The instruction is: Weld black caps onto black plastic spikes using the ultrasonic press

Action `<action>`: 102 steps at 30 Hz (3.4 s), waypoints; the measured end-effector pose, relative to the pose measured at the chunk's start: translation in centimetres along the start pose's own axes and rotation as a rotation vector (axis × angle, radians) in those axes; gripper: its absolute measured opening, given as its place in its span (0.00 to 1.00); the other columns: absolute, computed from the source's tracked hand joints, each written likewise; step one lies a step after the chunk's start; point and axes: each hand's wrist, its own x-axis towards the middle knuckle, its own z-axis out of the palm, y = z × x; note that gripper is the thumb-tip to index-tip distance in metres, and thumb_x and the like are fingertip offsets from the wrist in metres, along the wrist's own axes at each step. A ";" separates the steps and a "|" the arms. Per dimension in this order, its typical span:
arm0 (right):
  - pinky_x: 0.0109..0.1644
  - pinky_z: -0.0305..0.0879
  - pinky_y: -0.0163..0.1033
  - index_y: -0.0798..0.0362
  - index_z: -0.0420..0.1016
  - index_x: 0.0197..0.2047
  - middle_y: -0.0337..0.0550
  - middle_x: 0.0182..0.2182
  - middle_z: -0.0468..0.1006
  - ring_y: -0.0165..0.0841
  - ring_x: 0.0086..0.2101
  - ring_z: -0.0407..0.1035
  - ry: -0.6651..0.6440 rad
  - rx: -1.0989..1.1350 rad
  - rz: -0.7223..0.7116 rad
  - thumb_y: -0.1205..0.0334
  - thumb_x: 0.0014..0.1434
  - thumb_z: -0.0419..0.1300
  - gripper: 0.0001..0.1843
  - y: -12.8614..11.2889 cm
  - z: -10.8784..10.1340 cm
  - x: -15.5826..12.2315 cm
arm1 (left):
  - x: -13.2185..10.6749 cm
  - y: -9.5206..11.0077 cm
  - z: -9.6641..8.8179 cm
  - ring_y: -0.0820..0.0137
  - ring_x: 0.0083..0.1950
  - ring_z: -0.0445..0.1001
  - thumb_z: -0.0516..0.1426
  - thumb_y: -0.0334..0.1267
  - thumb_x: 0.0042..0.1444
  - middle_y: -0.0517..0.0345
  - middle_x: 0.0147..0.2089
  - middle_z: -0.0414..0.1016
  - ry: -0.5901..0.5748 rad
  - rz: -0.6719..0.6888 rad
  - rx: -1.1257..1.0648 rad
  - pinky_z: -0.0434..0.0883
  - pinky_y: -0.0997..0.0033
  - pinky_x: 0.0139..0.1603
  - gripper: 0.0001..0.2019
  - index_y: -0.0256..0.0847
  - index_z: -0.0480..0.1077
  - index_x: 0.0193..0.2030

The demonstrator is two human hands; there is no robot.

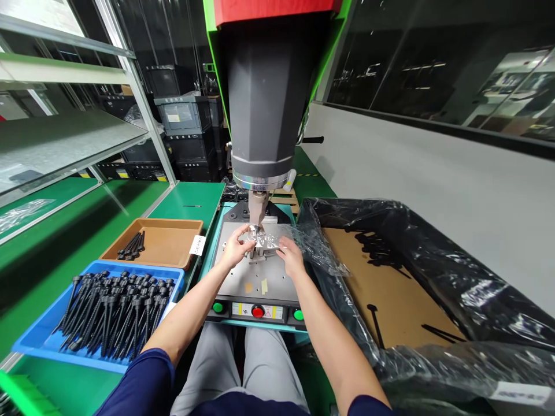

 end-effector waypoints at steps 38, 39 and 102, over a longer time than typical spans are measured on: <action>0.62 0.58 0.53 0.54 0.48 0.71 0.56 0.65 0.59 0.50 0.62 0.56 0.086 -1.070 -0.214 0.38 0.56 0.55 0.47 7.6 -15.2 -15.3 | -19.8 -11.2 -10.4 0.59 0.69 0.58 0.58 0.43 0.56 0.51 0.68 0.60 0.126 -0.128 0.502 0.56 0.53 0.70 0.31 0.48 0.58 0.67; 0.62 0.58 0.53 0.54 0.48 0.71 0.56 0.64 0.60 0.50 0.62 0.56 0.095 -1.069 -0.225 0.38 0.56 0.55 0.47 7.7 -15.2 -15.3 | -19.8 -11.3 -10.4 0.59 0.69 0.58 0.58 0.43 0.56 0.51 0.67 0.61 0.134 -0.131 0.502 0.56 0.52 0.70 0.31 0.49 0.58 0.67; 0.59 0.61 0.51 0.50 0.78 0.45 0.50 0.48 0.76 0.44 0.52 0.67 -0.111 -0.672 -0.616 0.50 0.57 0.56 0.18 -2.7 8.4 -0.8 | 1.0 2.5 0.1 0.74 0.26 0.71 0.67 0.40 0.38 0.60 0.25 0.73 0.107 -0.168 -0.394 0.67 0.73 0.31 0.15 0.36 0.71 0.32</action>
